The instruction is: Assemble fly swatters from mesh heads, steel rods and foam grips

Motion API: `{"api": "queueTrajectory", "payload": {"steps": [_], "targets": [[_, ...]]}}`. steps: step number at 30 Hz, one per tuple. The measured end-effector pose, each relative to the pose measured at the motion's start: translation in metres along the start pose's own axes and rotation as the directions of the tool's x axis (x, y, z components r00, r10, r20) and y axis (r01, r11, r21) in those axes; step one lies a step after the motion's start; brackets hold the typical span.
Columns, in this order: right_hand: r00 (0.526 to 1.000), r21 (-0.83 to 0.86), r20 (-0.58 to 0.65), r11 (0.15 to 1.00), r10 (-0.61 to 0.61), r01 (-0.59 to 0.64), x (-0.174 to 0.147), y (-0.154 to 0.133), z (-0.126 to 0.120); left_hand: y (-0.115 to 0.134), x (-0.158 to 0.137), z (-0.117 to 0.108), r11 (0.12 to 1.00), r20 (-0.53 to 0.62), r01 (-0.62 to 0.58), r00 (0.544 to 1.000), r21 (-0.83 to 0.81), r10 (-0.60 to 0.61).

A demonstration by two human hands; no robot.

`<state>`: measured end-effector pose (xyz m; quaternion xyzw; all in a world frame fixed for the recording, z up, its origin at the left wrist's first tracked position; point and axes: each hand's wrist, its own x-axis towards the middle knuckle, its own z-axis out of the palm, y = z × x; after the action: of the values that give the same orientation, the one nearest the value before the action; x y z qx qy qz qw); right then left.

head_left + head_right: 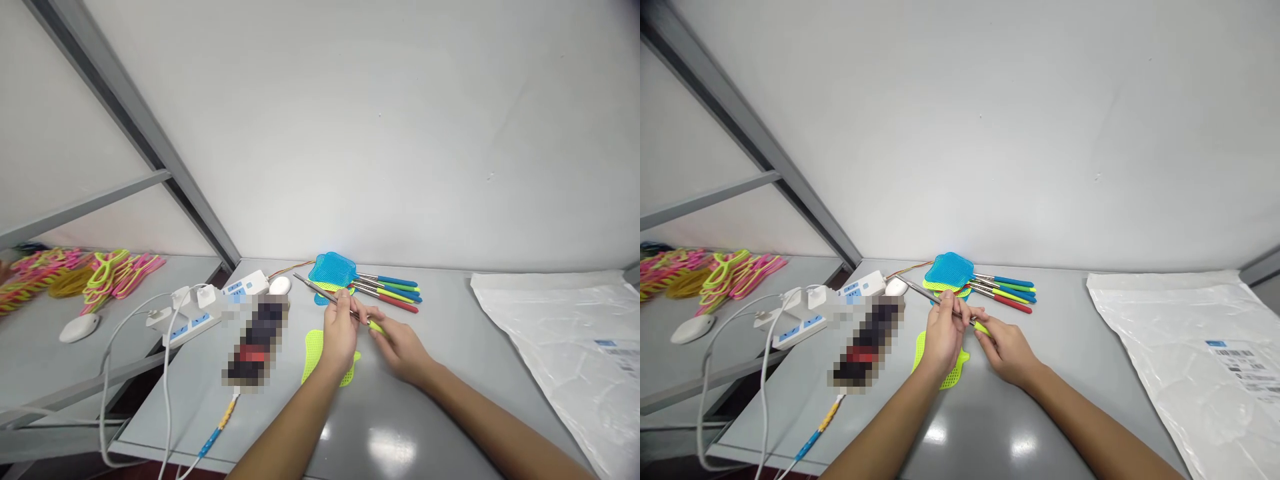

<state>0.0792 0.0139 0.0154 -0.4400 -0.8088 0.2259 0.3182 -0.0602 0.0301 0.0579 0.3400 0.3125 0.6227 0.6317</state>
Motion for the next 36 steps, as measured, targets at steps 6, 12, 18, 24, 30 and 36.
{"api": "queueTrajectory", "payload": {"steps": [6, 12, 18, 24, 30, 36], "targets": [[1.000, 0.001, -0.024, 1.000, 0.006, -0.006, 0.000, 0.002, 0.001, -0.002, -0.001, -0.001, 0.998, 0.031, 0.027, 0.999, 0.060, -0.029], [0.998, 0.044, -0.057, 0.999, 0.013, -0.011, 0.000, 0.006, -0.002, -0.013, -0.010, 0.004, 0.952, 0.190, 0.015, 0.979, 0.305, -0.076], [0.998, 0.061, -0.068, 0.998, 0.009, -0.005, 0.001, 0.003, -0.008, -0.008, -0.009, 0.004, 0.947, 0.094, -0.138, 0.989, 0.290, 0.116], [0.999, 0.045, -0.043, 0.999, 0.009, -0.007, 0.001, 0.002, -0.007, 0.007, 0.000, -0.008, 0.884, -0.034, -0.315, 0.937, 0.345, 0.347], [0.999, 0.069, -0.042, 0.997, 0.026, -0.023, 0.000, 0.004, -0.003, 0.002, 0.001, -0.009, 0.907, 0.034, -0.256, 0.965, 0.334, 0.260], [0.998, 0.091, -0.041, 0.995, 0.052, -0.048, 0.001, -0.004, -0.006, -0.009, -0.005, -0.003, 0.919, 0.024, -0.248, 0.967, 0.308, 0.253]]}}
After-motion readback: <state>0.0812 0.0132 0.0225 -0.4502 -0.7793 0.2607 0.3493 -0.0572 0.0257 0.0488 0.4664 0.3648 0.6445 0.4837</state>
